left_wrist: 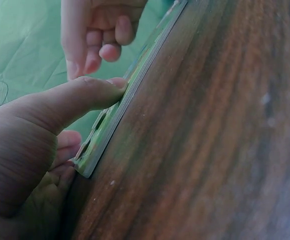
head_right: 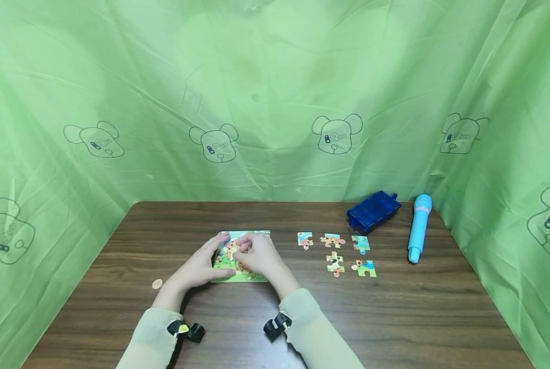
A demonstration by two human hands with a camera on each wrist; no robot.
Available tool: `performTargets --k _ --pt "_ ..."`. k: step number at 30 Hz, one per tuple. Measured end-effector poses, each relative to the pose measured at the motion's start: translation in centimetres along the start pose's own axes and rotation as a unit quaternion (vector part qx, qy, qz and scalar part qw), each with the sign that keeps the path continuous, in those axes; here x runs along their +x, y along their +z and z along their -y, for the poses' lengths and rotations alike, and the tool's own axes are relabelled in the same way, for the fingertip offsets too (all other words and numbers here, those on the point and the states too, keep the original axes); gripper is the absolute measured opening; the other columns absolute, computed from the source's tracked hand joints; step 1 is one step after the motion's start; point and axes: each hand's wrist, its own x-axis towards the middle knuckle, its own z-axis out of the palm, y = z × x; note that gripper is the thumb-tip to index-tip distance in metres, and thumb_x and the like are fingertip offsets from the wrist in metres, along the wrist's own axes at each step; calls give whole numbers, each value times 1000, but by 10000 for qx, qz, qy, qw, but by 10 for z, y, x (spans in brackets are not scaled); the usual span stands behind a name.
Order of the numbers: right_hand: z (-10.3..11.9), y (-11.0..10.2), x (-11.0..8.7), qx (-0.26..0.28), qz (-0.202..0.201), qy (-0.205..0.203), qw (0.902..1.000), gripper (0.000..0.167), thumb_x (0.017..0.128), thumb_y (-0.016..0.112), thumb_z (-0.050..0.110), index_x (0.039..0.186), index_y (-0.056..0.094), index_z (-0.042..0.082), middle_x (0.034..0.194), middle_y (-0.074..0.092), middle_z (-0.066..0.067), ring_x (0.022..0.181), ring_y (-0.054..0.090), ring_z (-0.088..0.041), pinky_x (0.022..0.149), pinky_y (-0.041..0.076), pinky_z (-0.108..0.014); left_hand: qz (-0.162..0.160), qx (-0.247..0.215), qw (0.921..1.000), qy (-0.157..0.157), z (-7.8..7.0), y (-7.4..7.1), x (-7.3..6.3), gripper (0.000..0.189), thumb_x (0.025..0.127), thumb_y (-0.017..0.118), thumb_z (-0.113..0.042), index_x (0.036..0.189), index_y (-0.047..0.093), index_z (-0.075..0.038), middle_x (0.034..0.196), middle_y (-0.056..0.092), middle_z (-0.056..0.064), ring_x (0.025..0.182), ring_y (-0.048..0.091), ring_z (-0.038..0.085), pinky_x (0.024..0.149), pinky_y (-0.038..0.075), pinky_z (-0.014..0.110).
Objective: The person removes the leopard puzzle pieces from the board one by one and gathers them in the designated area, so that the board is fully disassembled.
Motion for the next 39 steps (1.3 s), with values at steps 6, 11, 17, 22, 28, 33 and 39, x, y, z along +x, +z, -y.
performTargets --k 6,11,17,22,28,33,39 --pt "-5 9 2 182 133 191 9996 33 88 87 15 116 78 0 91 71 0 73 63 -6 66 55 -22 -9 23 10000 54 -3 -1 0 105 85 95 -42 168 41 -6 177 33 12 168 19 33 130 28 59" --pt "-6 15 2 307 175 263 9990 36 87 88 15 118 77 -2 93 72 -4 76 63 -7 67 55 -22 -4 -8 10000 37 -2 -1 -1 105 85 94 -43 168 41 -7 177 34 12 167 19 35 130 28 61" --pt "-8 17 2 116 78 420 9990 37 86 91 19 116 79 0 84 69 3 73 60 -7 64 51 -21 -8 -45 10000 13 -2 0 -2 105 85 94 -43 168 41 -8 177 34 10 168 18 33 130 28 61" --pt "-9 16 3 88 78 428 9990 37 87 91 20 116 80 0 82 68 3 71 59 -6 62 50 -21 14 -40 10000 11 -2 0 -1 105 85 94 -43 169 41 -8 178 33 10 168 18 33 130 28 61" --pt "-7 17 3 -104 -77 411 9991 34 84 93 18 112 82 2 78 68 2 68 57 -5 62 48 -22 50 -62 10000 -6 -5 -1 -1 105 86 94 -42 169 40 -7 178 33 10 168 17 34 130 28 62" --pt "-5 19 1 -194 -134 230 9995 27 83 93 15 105 82 3 75 65 3 66 54 -5 61 47 -23 46 -69 10000 24 -7 -2 -1 104 86 95 -39 168 41 -6 177 35 12 168 17 35 130 27 61" --pt "-5 18 1 -187 -72 274 9994 24 84 93 14 101 81 4 75 63 4 66 54 -6 61 47 -24 65 -44 10000 1 -6 -2 -1 104 86 94 -40 168 41 -6 177 35 12 168 17 35 130 28 62"
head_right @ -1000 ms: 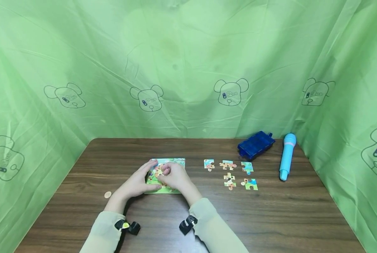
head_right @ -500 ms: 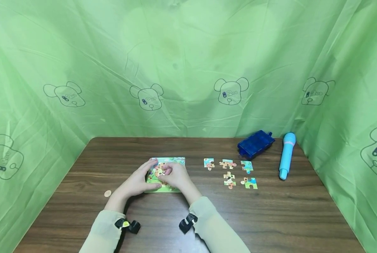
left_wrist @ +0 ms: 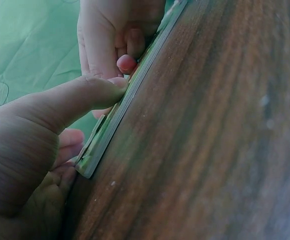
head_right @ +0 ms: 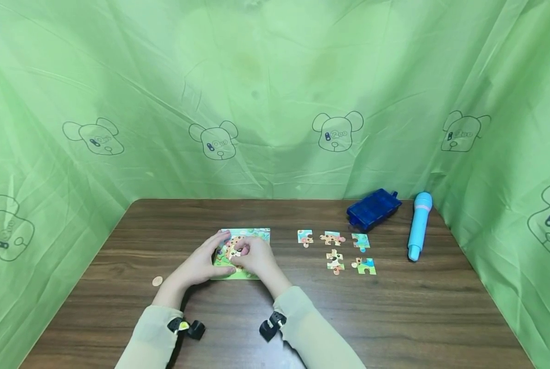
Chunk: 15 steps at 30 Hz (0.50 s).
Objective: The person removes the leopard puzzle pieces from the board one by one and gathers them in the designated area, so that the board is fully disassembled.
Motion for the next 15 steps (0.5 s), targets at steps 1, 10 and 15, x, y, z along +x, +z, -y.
performTargets --k 1,10,15 --pt "0 0 0 16 24 45 10000 23 84 93 14 101 80 4 75 63 4 66 54 -6 61 47 -24 0 3 10000 9 0 0 0 104 86 94 -40 168 41 -6 177 35 12 168 17 35 130 28 61" --pt "-1 -2 2 85 60 359 9993 26 80 93 12 101 78 7 82 67 1 70 57 -7 64 49 -23 -2 28 10000 23 2 0 0 104 86 94 -41 168 41 -8 177 35 12 168 18 34 130 27 61" --pt "-4 -1 2 102 -57 391 9992 28 77 94 14 100 77 10 93 73 -3 79 59 -7 73 52 -26 1 53 10000 4 2 0 1 104 86 93 -42 169 41 -9 177 34 12 168 18 35 130 28 63"
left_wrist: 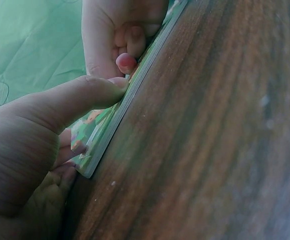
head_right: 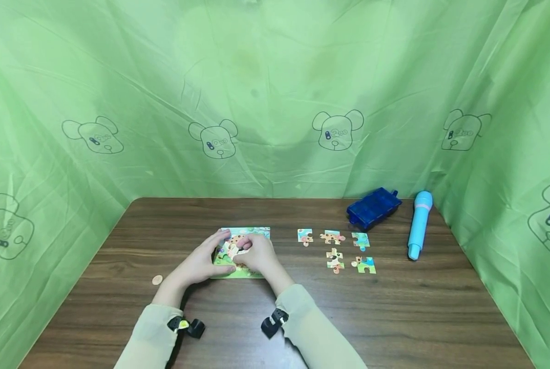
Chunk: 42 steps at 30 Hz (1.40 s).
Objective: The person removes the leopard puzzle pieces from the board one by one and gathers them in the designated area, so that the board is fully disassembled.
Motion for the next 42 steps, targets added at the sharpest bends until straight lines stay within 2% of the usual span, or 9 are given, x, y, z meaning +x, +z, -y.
performTargets --k 11,18,25,32,37,42 --pt "-3 -2 2 832 91 34 9965 23 82 93 7 97 76 4 82 73 4 67 62 -6 61 50 -21 -23 -24 10000 -29 0 1 0 105 85 94 -41 169 41 -9 177 35 12 168 18 34 130 28 62" --pt "-8 -6 5 1281 216 128 9914 19 85 90 5 98 76 5 84 72 1 73 64 -9 66 52 -22 -3 -30 10000 -33 -2 -1 1 105 85 94 -39 169 40 -9 177 34 12 168 17 33 131 25 60" --pt "-11 -19 6 1914 713 210 9787 23 91 84 7 110 74 1 95 74 -6 83 70 -17 76 58 -27 -1 -6 10000 -37 -1 0 0 105 85 94 -41 169 40 -8 177 34 12 168 17 33 131 26 61" --pt "-19 -32 8 2385 1161 31 9642 24 96 80 5 117 71 -2 98 75 -10 82 75 -21 74 64 -32 24 -51 9999 -92 -2 0 0 105 85 94 -43 169 41 -9 178 33 11 168 18 32 131 26 61" --pt "-23 -39 10 2522 1321 -95 9586 26 96 78 3 121 72 -2 101 75 -10 85 76 -21 82 67 -38 15 -44 9999 -89 -3 0 0 105 85 94 -45 169 41 -10 177 34 11 168 18 33 131 26 61" --pt "-26 -44 10 2477 1378 -187 9588 31 96 79 2 126 75 -2 105 76 -12 91 77 -21 90 66 -42 6 -11 10000 -56 -2 -1 0 105 85 94 -45 168 42 -9 177 34 11 168 18 34 130 26 63"
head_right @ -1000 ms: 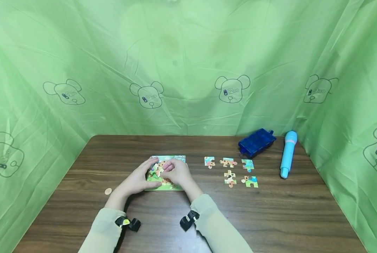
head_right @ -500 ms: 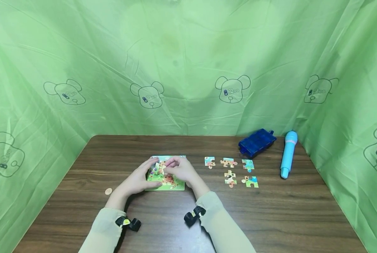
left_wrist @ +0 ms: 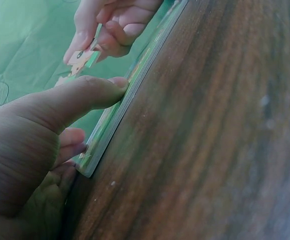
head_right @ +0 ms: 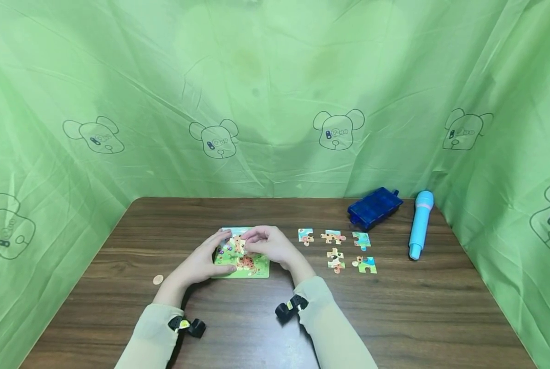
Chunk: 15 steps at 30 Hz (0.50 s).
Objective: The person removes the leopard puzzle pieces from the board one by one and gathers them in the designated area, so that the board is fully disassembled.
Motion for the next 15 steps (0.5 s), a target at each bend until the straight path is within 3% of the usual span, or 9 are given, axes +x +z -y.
performTargets --k 9,15 --pt "-1 -9 -3 -131 -18 -77 9999 39 96 78 2 133 71 -8 109 81 -14 99 78 -20 94 64 -35 -7 48 10000 30 1 0 0 104 85 94 -45 168 43 -8 177 35 11 168 18 34 130 26 63" --pt "-1 -13 -3 -207 -3 -162 9997 35 96 76 0 130 74 -9 107 82 -12 98 77 -21 93 65 -39 9 29 10000 12 1 1 0 104 85 94 -46 168 42 -9 177 34 10 168 18 34 130 26 63"
